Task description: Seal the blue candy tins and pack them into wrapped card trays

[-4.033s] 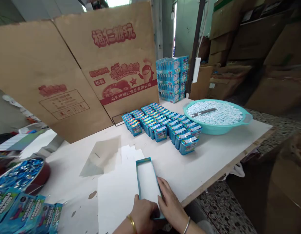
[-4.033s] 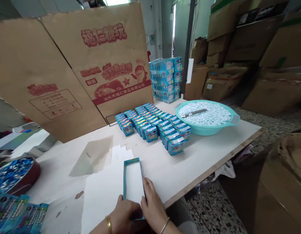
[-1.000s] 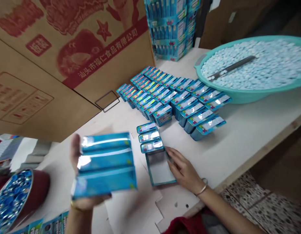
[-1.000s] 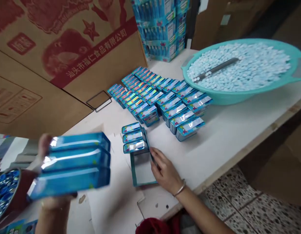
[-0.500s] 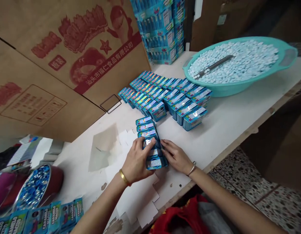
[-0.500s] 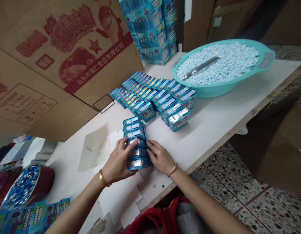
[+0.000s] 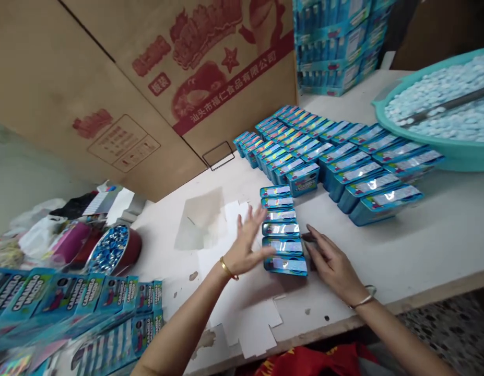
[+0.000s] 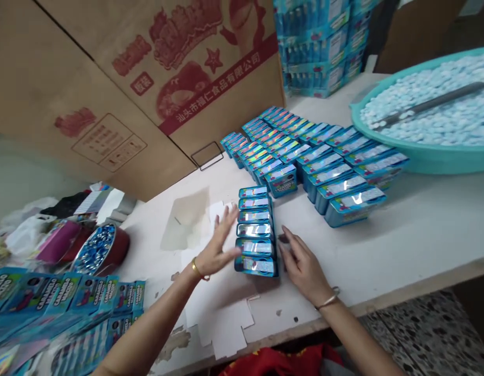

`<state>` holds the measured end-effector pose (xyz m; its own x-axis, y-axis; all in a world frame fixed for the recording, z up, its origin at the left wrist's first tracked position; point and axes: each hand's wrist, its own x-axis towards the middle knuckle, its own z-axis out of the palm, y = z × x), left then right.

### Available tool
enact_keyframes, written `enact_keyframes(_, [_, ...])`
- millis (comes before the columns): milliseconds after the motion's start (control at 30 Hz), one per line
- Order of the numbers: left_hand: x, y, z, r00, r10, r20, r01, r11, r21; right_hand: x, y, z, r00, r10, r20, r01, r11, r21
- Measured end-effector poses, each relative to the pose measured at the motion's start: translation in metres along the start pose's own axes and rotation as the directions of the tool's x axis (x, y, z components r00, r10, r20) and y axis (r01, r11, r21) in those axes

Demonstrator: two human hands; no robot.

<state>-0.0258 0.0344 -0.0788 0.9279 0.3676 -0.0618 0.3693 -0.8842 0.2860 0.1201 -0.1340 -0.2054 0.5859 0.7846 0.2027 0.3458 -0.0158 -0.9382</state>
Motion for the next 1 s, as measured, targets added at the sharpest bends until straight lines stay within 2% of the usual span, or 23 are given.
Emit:
enact_keyframes(33, [-0.004, -0.023, 0.0, 0.988, -0.115, -0.105, 0.114, 0.993, -0.019, -0.001, 0.0, 0.0, 1.0, 0.012, -0.001, -0.012, 1.0, 0.0])
enact_keyframes(67, [-0.009, -0.048, -0.001, 0.951, -0.247, -0.185, 0.248, 0.969, -0.022, -0.001, 0.0, 0.001, 1.0, 0.018, 0.0, -0.018, 1.0, 0.001])
enact_keyframes(100, [-0.016, -0.074, -0.001, 0.898, -0.384, -0.216, 0.392, 0.92, -0.004, -0.001, 0.0, 0.001, 1.0, 0.017, 0.006, -0.017, 1.0, 0.001])
enact_keyframes(167, [-0.033, -0.123, -0.001, 0.738, -0.642, -0.207, 0.664, 0.746, 0.055, -0.001, -0.001, 0.002, 1.0, 0.003, 0.013, -0.003, 1.0, -0.003])
enact_keyframes(233, [-0.05, -0.162, 0.002, 0.658, -0.728, -0.193, 0.749, 0.66, 0.065, 0.0, -0.003, 0.002, 1.0, -0.024, 0.017, 0.024, 1.0, -0.009])
enact_keyframes(300, [-0.062, -0.186, 0.006, 0.644, -0.743, -0.183, 0.761, 0.646, 0.055, 0.001, -0.004, 0.002, 0.998, -0.053, 0.025, 0.054, 0.998, -0.017])
enact_keyframes(367, [-0.069, -0.197, 0.011, 0.651, -0.738, -0.177, 0.754, 0.655, 0.044, 0.001, -0.006, 0.001, 0.997, -0.068, 0.03, 0.069, 0.997, -0.026])
enact_keyframes(533, [-0.067, -0.2, 0.014, 0.657, -0.732, -0.179, 0.744, 0.668, 0.002, 0.002, -0.007, 0.002, 0.997, -0.072, 0.023, 0.073, 0.997, -0.036])
enact_keyframes(667, [-0.062, -0.195, 0.003, 0.618, -0.759, -0.205, 0.76, 0.644, -0.09, 0.005, -0.005, 0.003, 0.998, -0.067, 0.011, 0.067, 0.998, 0.008])
enact_keyframes(733, [-0.062, -0.191, -0.009, 0.594, -0.77, -0.233, 0.756, 0.633, -0.165, 0.004, -0.008, 0.0, 1.0, -0.008, -0.016, 0.009, 0.998, 0.063])
enact_keyframes(833, [-0.069, -0.176, -0.032, 0.544, -0.777, -0.317, 0.721, 0.626, -0.296, -0.008, -0.03, -0.009, 0.974, 0.145, -0.172, -0.118, 0.98, 0.16])
enact_keyframes(900, [-0.078, -0.156, -0.043, 0.517, -0.772, -0.369, 0.677, 0.633, -0.376, -0.026, -0.06, -0.012, 0.969, 0.156, -0.192, -0.116, 0.972, 0.204])
enact_keyframes(933, [-0.084, -0.142, -0.045, 0.512, -0.768, -0.384, 0.655, 0.639, -0.404, -0.036, -0.077, -0.01, 0.989, 0.12, -0.083, -0.099, 0.97, 0.223])
enact_keyframes(967, [-0.09, -0.124, -0.044, 0.514, -0.761, -0.397, 0.624, 0.649, -0.435, -0.047, -0.095, -0.005, 0.992, 0.068, 0.104, -0.091, 0.965, 0.244])
enact_keyframes(1000, [-0.097, -0.104, -0.04, 0.519, -0.751, -0.409, 0.585, 0.661, -0.471, -0.058, -0.111, 0.002, 0.953, 0.055, 0.297, -0.131, 0.961, 0.244])
